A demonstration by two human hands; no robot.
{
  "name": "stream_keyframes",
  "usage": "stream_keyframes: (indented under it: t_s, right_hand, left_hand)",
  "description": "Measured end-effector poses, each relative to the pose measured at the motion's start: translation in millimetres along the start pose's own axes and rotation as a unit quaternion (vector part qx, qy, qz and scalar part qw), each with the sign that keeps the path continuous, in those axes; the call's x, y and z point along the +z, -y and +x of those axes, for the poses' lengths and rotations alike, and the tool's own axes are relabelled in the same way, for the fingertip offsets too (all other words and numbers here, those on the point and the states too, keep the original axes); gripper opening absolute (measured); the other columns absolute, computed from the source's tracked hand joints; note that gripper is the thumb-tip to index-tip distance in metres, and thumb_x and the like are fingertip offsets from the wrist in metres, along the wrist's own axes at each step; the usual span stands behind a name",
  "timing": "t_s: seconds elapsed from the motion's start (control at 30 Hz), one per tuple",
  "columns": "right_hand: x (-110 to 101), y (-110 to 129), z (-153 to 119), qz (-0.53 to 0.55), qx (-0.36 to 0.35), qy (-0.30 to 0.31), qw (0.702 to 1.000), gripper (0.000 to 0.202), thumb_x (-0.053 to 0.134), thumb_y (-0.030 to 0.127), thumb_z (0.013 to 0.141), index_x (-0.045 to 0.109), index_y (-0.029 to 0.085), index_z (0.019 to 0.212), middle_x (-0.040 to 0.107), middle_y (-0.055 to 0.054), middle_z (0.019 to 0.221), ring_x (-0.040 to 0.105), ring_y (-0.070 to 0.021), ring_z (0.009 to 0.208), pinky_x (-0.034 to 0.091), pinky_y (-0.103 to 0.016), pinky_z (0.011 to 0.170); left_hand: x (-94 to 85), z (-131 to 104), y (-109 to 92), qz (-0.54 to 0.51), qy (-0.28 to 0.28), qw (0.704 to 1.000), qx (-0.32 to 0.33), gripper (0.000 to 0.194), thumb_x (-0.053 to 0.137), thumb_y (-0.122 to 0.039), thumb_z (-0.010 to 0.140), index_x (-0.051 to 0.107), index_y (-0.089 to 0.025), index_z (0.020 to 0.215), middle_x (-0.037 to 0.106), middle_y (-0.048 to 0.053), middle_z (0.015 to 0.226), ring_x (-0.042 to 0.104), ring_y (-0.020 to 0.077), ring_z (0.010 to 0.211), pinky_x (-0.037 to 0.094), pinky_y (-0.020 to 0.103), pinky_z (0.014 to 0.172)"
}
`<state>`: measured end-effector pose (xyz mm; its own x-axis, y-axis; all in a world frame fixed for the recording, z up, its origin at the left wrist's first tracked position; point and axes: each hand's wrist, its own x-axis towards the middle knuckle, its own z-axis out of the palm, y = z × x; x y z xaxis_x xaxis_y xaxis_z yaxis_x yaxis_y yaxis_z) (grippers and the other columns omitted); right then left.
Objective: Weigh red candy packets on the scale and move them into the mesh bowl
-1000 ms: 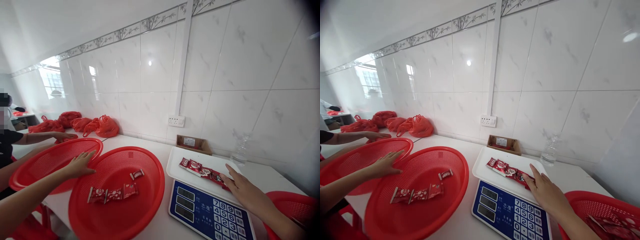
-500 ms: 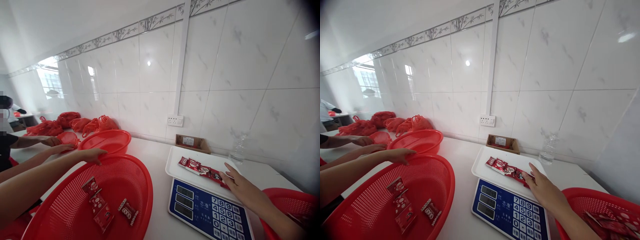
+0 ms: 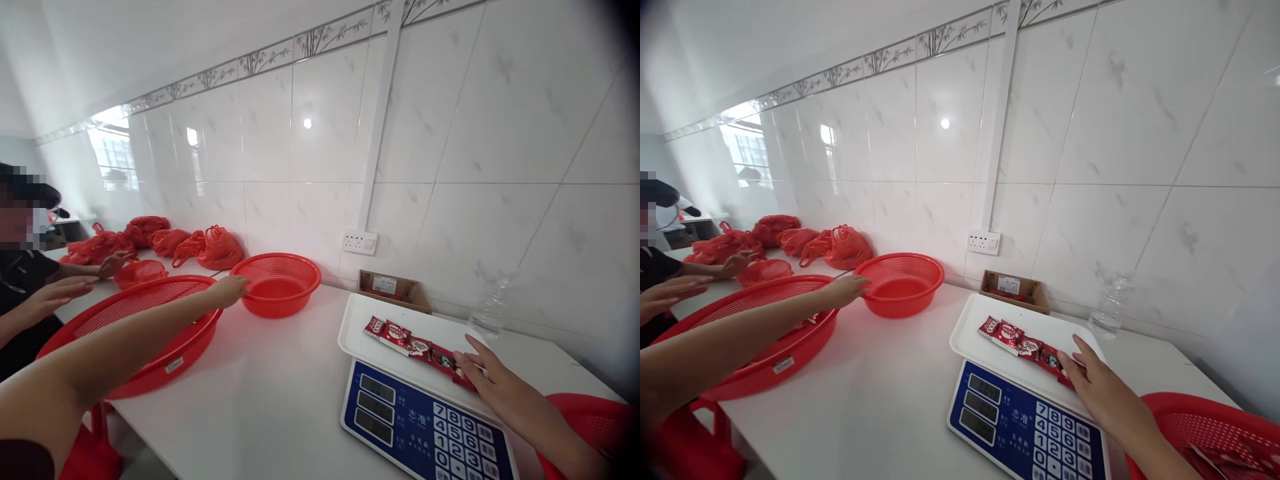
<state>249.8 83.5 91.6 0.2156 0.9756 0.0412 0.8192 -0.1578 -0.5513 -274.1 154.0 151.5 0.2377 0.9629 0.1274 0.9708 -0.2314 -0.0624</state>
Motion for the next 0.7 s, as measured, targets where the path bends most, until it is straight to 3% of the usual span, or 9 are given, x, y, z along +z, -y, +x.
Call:
stream_keyframes:
  t_s: [0.1,0.27,0.43,0.53,0.6,0.63,0.7]
  right_hand:
    - [-1,2,0,-0.001,0.009,0.004,1.000,0.085,0.018,0.066,0.075,0.019,0.014,0.143,0.051,-0.015,0.132,0.048,-0.0287,0.121,0.029,-0.041,0.105]
    - [-2,5,-2,-0.011,0.017,0.007,1.000,0.086,0.018,0.065,0.073,0.019,0.015,0.143,0.052,-0.013,0.132,0.048,-0.0277,0.121,0.031,-0.040,0.104]
    - [0,1,0,-0.019,-0.003,-0.011,1.000,0.084,0.020,0.065,0.074,0.025,0.014,0.141,0.056,-0.015,0.128,0.050,-0.0288,0.119,0.034,-0.041,0.103]
    - [3,-3,1,-0.047,-0.014,-0.019,0.999,0.081,0.020,0.064,0.078,0.028,0.014,0.141,0.056,-0.014,0.127,0.050,-0.0286,0.119,0.035,-0.042,0.102]
    - [5,-4,0,-0.075,-0.024,-0.026,0.997,0.078,0.018,0.063,0.080,0.029,0.014,0.140,0.055,-0.015,0.129,0.050,-0.0287,0.120,0.036,-0.042,0.101]
    - [6,-4,-1,-0.091,-0.033,-0.032,0.995,0.077,0.018,0.062,0.082,0.030,0.013,0.140,0.054,-0.016,0.129,0.049,-0.0289,0.120,0.037,-0.042,0.101]
    - [7,-5,-3,-0.124,-0.062,-0.049,0.989,0.074,0.019,0.059,0.084,0.034,0.010,0.137,0.053,-0.017,0.130,0.048,-0.0291,0.121,0.038,-0.042,0.100]
  left_hand:
    - [6.1,0,-34,-0.049,0.043,0.997,0.045,0.051,0.033,-0.052,0.089,0.048,-0.022,0.127,0.056,0.009,0.123,0.051,0.0252,0.112,0.039,0.037,0.095]
    - [12.1,-12,-89,-0.108,0.044,0.990,0.079,0.053,0.034,-0.053,0.088,0.045,-0.021,0.129,0.056,0.009,0.123,0.050,0.0256,0.113,0.037,0.039,0.098]
    - [22.8,-38,-139,-0.128,-0.020,0.987,0.090,0.045,0.038,-0.045,0.090,0.046,-0.020,0.127,0.055,0.009,0.123,0.047,0.0245,0.118,0.019,0.049,0.109]
    - [35.9,-59,-169,-0.133,-0.117,0.978,0.114,0.040,0.047,-0.037,0.087,0.049,-0.020,0.123,0.055,0.011,0.124,0.034,0.0301,0.129,0.012,0.058,0.109]
    - [49.0,-74,-190,-0.169,-0.178,0.951,0.186,0.031,0.045,-0.033,0.089,0.054,-0.020,0.115,0.055,0.010,0.123,0.033,0.0290,0.130,0.015,0.057,0.109]
    - [57.2,-80,-200,-0.198,-0.182,0.930,0.250,0.029,0.043,-0.031,0.089,0.055,-0.018,0.113,0.057,0.010,0.121,0.037,0.0263,0.128,0.019,0.051,0.110]
    - [76.2,-92,-218,-0.261,-0.126,0.863,0.414,0.030,0.044,-0.033,0.089,0.058,-0.015,0.109,0.061,0.010,0.115,0.050,0.0193,0.117,0.030,0.033,0.108]
